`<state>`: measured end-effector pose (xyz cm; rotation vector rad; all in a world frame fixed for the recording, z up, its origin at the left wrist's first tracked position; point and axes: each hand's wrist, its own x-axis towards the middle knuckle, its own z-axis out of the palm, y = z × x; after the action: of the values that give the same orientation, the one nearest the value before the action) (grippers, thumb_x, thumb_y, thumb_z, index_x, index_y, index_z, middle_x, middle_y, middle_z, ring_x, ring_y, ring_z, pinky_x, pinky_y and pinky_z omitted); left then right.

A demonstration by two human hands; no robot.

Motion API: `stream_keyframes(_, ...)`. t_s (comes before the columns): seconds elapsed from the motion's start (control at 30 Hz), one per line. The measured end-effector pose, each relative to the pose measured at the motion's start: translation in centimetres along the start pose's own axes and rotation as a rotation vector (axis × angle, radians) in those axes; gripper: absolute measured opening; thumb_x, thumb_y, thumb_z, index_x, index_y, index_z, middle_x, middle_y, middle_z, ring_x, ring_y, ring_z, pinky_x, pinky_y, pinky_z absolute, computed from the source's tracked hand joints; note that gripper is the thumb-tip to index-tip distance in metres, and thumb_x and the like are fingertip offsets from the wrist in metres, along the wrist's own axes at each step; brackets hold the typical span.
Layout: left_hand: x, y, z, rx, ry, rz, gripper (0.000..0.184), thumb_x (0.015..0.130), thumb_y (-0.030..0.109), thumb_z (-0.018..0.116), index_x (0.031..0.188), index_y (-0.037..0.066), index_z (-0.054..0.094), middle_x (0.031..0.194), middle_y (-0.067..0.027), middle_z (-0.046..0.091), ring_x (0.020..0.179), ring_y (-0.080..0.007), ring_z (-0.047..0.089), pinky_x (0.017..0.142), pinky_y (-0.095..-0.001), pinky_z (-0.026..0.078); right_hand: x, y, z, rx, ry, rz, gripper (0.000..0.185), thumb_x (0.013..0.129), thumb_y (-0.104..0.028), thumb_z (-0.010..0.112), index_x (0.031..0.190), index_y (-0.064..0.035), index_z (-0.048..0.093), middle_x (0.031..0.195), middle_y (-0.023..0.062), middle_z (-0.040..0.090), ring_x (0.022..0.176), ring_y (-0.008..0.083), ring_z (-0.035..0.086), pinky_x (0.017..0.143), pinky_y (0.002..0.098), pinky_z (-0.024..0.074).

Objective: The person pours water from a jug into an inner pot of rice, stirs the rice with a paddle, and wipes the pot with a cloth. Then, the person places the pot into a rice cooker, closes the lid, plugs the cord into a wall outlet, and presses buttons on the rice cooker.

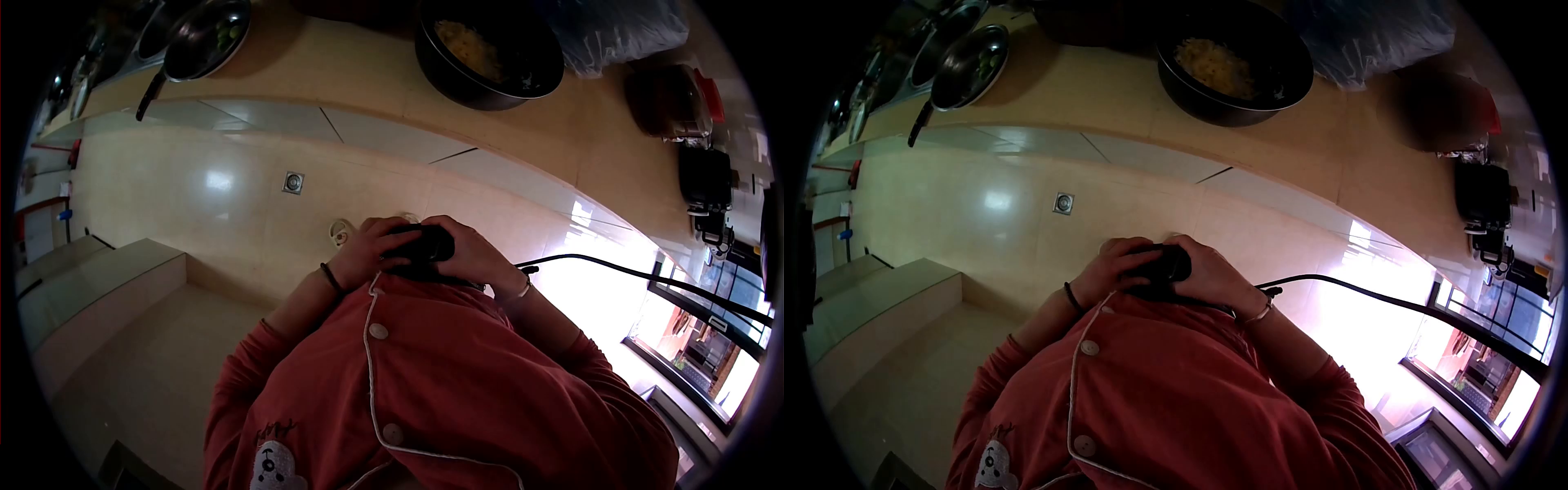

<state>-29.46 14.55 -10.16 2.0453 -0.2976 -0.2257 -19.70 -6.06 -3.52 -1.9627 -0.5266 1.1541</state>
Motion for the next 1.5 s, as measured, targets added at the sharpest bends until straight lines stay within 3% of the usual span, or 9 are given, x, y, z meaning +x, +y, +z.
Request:
stream_keyframes(0.07,-0.1,-0.2,0.1,0.160,-0.059,0.117,0.055,0.078,0.025,0.065,0.128,0.012,0.046,0.129,-0.0108,0.044,0.112,-0.0310,0.044,0.096,-0.0407,0.039,0.0,-0.1,0.1,0.037,0.012,-0.024,0.059,0.064,-0.019,0.070,0.116,0.0005,0.048,0.101,0.0164,0.060,0.094,0.0249,0.059,0.083,0.0316,0.0459)
stream_keyframes(0.2,-0.6,0.6,1.0,0.228,-0.091,0.032,0.057,0.082,0.027,0.060,0.133,0.010,0.039,0.135,-0.0099,0.039,0.115,-0.0310,0.042,0.096,-0.0406,0.040,0.0,1.0,1.0,0.115,0.087,-0.050,0.061,0.064,-0.019,0.072,0.116,0.0009,0.049,0.101,0.0152,0.060,0.094,0.0226,0.058,0.083,0.0313,0.0458)
stream_keyframes(0.37,-0.2,2.0,0.6,0.509,-0.068,0.043,0.066,0.082,0.025,0.056,0.134,-0.003,0.028,0.141,-0.0164,0.029,0.127,-0.0337,0.032,0.101,-0.0396,0.035,0.5,0.5,1.6,0.177,0.164,0.000,0.055,0.066,-0.015,0.072,0.115,-0.0003,0.051,0.101,0.0126,0.061,0.094,0.0196,0.058,0.084,0.0297,0.0461)
stream_keyframes(0.47,0.0,1.5,0.9,0.232,-0.013,0.106,0.067,0.081,0.022,0.056,0.134,-0.005,0.026,0.141,-0.0214,0.026,0.129,-0.0347,0.030,0.103,-0.0394,0.032,0.4,-0.3,1.9,0.128,0.169,0.005,0.059,0.064,-0.020,0.072,0.114,0.0020,0.050,0.101,0.0170,0.060,0.095,0.0248,0.059,0.085,0.0326,0.0459)
stream_keyframes(0.57,-0.4,0.9,1.0,0.094,-0.062,0.120,0.067,0.081,0.020,0.057,0.135,-0.005,0.025,0.140,-0.0238,0.025,0.128,-0.0350,0.031,0.105,-0.0393,0.030,0.1,-0.1,2.4,0.085,0.193,0.047,0.055,0.065,-0.016,0.072,0.114,0.0007,0.052,0.100,0.0136,0.061,0.092,0.0203,0.059,0.082,0.0305,0.0471)
stream_keyframes(0.8,-0.8,1.1,1.1,0.098,-0.078,0.079,0.068,0.082,0.020,0.057,0.135,-0.005,0.023,0.142,-0.0231,0.024,0.130,-0.0342,0.030,0.105,-0.0389,0.030,0.0,-0.3,2.3,0.034,0.205,0.050,0.056,0.065,-0.020,0.073,0.113,0.0015,0.053,0.098,0.0152,0.062,0.091,0.0217,0.060,0.081,0.0312,0.0475)
stream_keyframes(0.87,-0.9,1.2,1.1,0.117,-0.099,0.029,0.067,0.084,0.022,0.055,0.136,-0.005,0.022,0.143,-0.0230,0.022,0.131,-0.0332,0.028,0.105,-0.0386,0.029,-0.1,-0.6,2.1,0.058,0.194,0.045,0.060,0.064,-0.021,0.074,0.114,0.0033,0.051,0.100,0.0204,0.061,0.094,0.0280,0.060,0.083,0.0347,0.0476)
stream_keyframes(1.4,-1.3,2.1,0.5,0.158,-0.119,-0.073,0.063,0.087,0.028,0.052,0.136,-0.001,0.025,0.142,-0.0196,0.025,0.132,-0.0300,0.028,0.105,-0.0380,0.029,-0.4,-0.4,2.1,0.025,0.157,0.002,0.056,0.067,-0.016,0.073,0.116,-0.0008,0.051,0.102,0.0158,0.061,0.094,0.0239,0.060,0.085,0.0327,0.0466)
stream_keyframes(1.5,-1.5,1.6,0.7,0.121,-0.088,-0.089,0.062,0.086,0.027,0.054,0.136,0.001,0.028,0.137,-0.0207,0.034,0.127,-0.0309,0.035,0.102,-0.0379,0.033,-0.4,-1.0,1.5,-0.020,0.087,-0.073,0.056,0.067,-0.013,0.071,0.117,-0.0026,0.049,0.107,0.0163,0.058,0.100,0.0266,0.057,0.088,0.0332,0.0454)
